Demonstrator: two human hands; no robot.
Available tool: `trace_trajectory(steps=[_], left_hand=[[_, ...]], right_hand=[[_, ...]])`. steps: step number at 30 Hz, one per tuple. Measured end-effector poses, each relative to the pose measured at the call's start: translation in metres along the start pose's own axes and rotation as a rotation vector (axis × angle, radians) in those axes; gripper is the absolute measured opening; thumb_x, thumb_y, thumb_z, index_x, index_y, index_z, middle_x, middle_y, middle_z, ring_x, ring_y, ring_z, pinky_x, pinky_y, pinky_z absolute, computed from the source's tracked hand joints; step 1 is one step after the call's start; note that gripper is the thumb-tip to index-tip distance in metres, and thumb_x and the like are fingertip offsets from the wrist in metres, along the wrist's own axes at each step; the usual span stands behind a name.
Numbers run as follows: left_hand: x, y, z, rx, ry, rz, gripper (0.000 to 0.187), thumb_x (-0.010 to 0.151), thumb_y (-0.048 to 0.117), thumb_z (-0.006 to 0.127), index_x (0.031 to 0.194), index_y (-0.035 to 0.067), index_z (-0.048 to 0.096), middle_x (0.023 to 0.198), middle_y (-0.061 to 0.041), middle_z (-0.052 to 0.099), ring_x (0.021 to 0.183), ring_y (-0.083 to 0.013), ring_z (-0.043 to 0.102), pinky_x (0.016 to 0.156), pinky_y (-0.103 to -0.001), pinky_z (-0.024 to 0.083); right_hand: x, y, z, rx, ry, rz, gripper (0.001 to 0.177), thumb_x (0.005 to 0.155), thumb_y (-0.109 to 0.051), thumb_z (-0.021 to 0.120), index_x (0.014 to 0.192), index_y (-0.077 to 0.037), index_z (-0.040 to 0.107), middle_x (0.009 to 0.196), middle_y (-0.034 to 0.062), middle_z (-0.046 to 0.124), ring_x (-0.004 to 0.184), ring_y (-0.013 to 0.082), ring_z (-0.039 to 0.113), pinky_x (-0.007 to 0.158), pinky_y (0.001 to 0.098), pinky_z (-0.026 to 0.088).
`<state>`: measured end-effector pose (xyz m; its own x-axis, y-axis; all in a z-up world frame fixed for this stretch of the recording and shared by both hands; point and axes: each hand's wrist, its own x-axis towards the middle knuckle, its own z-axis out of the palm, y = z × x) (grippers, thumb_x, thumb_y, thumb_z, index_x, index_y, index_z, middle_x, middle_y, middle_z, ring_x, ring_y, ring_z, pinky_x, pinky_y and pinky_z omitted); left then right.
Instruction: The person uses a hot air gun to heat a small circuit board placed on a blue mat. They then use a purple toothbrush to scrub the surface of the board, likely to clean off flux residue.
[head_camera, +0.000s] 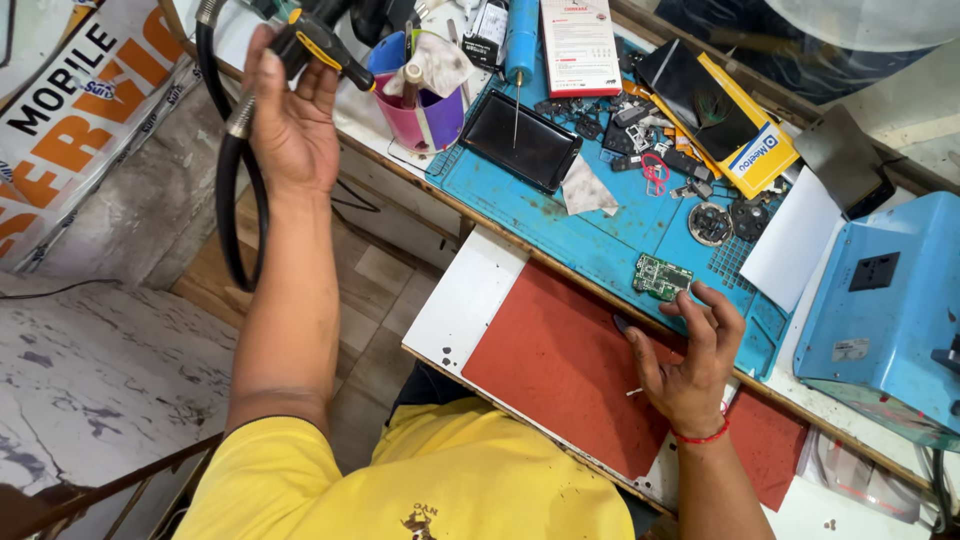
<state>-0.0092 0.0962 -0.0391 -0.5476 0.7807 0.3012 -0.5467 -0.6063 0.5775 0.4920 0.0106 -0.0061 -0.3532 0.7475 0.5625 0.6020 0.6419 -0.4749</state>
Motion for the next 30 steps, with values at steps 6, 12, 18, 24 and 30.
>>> trace_trajectory(steps=[6, 12, 18, 24, 30], left_hand=[[0.012, -0.042, 0.000, -0.002, 0.001, 0.001, 0.071, 0.101, 0.034, 0.076, 0.156, 0.007, 0.039, 0.137, -0.016, 0.060, 0.125, -0.0287, 0.067, 0.106, -0.040, 0.059], [0.006, -0.063, 0.001, 0.069, 0.049, -0.053, 0.060, 0.097, 0.040, 0.074, 0.146, 0.016, 0.049, 0.131, 0.000, 0.064, 0.124, -0.0197, 0.061, 0.113, -0.041, 0.048], [-0.017, -0.050, 0.010, -0.037, 0.107, -0.111, 0.037, 0.101, 0.032, 0.068, 0.126, 0.005, 0.066, 0.124, -0.007, 0.069, 0.125, -0.0231, 0.059, 0.115, -0.041, 0.044], [-0.033, -0.037, 0.030, -0.092, 0.092, -0.176, 0.038, 0.105, 0.030, 0.058, 0.130, 0.001, 0.062, 0.129, -0.010, 0.064, 0.128, -0.0236, 0.058, 0.118, -0.042, 0.043], [-0.063, -0.037, 0.030, 0.102, 0.065, -0.205, 0.051, 0.109, 0.022, 0.045, 0.154, -0.002, 0.042, 0.164, -0.016, 0.041, 0.158, -0.0287, 0.033, 0.135, -0.043, 0.023]], right_hand=[[-0.002, 0.002, 0.006, 0.048, -0.023, 0.011, 0.074, 0.084, -0.004, 0.087, 0.145, -0.007, 0.047, 0.144, 0.0167, 0.040, 0.106, 0.0257, 0.068, 0.091, 0.0352, 0.060], [-0.003, 0.009, 0.005, 0.036, -0.025, 0.021, 0.069, 0.084, -0.003, 0.088, 0.141, -0.005, 0.050, 0.142, 0.0174, 0.043, 0.103, 0.0235, 0.068, 0.089, 0.0339, 0.060], [-0.001, 0.015, -0.009, -0.010, 0.045, 0.053, 0.060, 0.090, 0.000, 0.085, 0.141, -0.005, 0.053, 0.139, 0.0153, 0.046, 0.099, 0.0208, 0.068, 0.090, 0.0340, 0.058], [0.003, 0.016, -0.015, 0.011, 0.054, 0.061, 0.058, 0.091, 0.002, 0.084, 0.141, -0.006, 0.054, 0.139, 0.0153, 0.047, 0.097, 0.0215, 0.069, 0.083, 0.0300, 0.058], [-0.001, 0.025, -0.016, 0.005, 0.041, 0.062, 0.058, 0.091, 0.002, 0.084, 0.140, -0.006, 0.055, 0.135, 0.0146, 0.050, 0.096, 0.0209, 0.069, 0.081, 0.0303, 0.058]])
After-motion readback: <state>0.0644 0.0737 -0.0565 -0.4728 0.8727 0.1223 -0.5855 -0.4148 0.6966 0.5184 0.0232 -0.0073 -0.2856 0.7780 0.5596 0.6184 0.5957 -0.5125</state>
